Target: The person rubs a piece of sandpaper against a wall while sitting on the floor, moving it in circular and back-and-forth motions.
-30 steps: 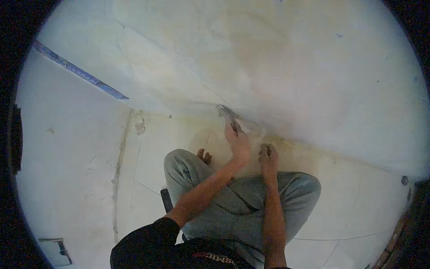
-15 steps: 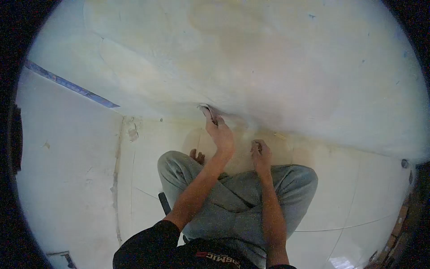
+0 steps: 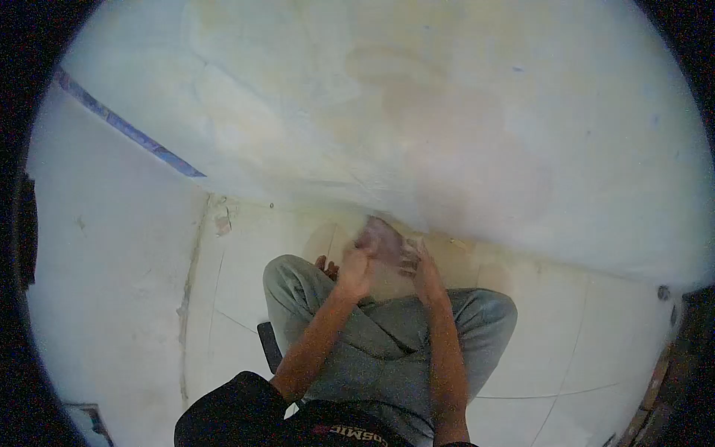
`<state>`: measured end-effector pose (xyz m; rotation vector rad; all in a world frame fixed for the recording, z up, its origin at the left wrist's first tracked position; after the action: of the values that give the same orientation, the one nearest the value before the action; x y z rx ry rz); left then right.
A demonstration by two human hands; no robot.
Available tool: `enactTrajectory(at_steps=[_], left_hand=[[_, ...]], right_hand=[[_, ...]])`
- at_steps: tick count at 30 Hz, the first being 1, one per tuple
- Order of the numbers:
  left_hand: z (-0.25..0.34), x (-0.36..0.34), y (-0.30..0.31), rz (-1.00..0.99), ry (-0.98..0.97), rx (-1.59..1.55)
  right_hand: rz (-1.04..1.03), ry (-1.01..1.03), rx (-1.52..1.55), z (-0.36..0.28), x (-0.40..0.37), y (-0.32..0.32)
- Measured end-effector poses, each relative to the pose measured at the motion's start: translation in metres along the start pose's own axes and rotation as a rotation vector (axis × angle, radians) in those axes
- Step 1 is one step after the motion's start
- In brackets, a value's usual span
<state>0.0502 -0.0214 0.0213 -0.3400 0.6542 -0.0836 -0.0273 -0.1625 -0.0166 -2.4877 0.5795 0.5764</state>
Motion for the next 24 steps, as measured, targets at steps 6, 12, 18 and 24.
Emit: enactTrajectory(at_steps=[6,12,18,24], left_hand=[[-0.006,-0.006,-0.026,-0.461,0.137,0.038],[0.022,-0.002,-0.043,-0.488,-0.228,0.675],[-0.050,0.002,-0.084,-0.754,-0.770,1.134],[-0.132,-0.012,-0.113,-1.131,-1.027,1.053]], right_hand=[[-0.163,-0.085,0.496,-0.012,-0.033,-0.047],[0.246,0.335,-0.458,-0.091,-0.069,-0.033],[-0.441,1.521,-1.722,-0.130,-0.097,-0.220],[-0.740,1.512,-1.973,-0.061,0.017,-0.243]])
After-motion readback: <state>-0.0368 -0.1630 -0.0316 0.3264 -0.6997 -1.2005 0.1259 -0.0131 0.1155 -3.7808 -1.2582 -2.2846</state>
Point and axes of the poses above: each hand's wrist, its own x-axis towards the middle knuckle, its own y-axis out of the back of the hand, z = x × y, the point moved 9 cm from there along x, towards the middle knuckle, and after that the axes turned 1 degree about -x, right-handed, at the moved point
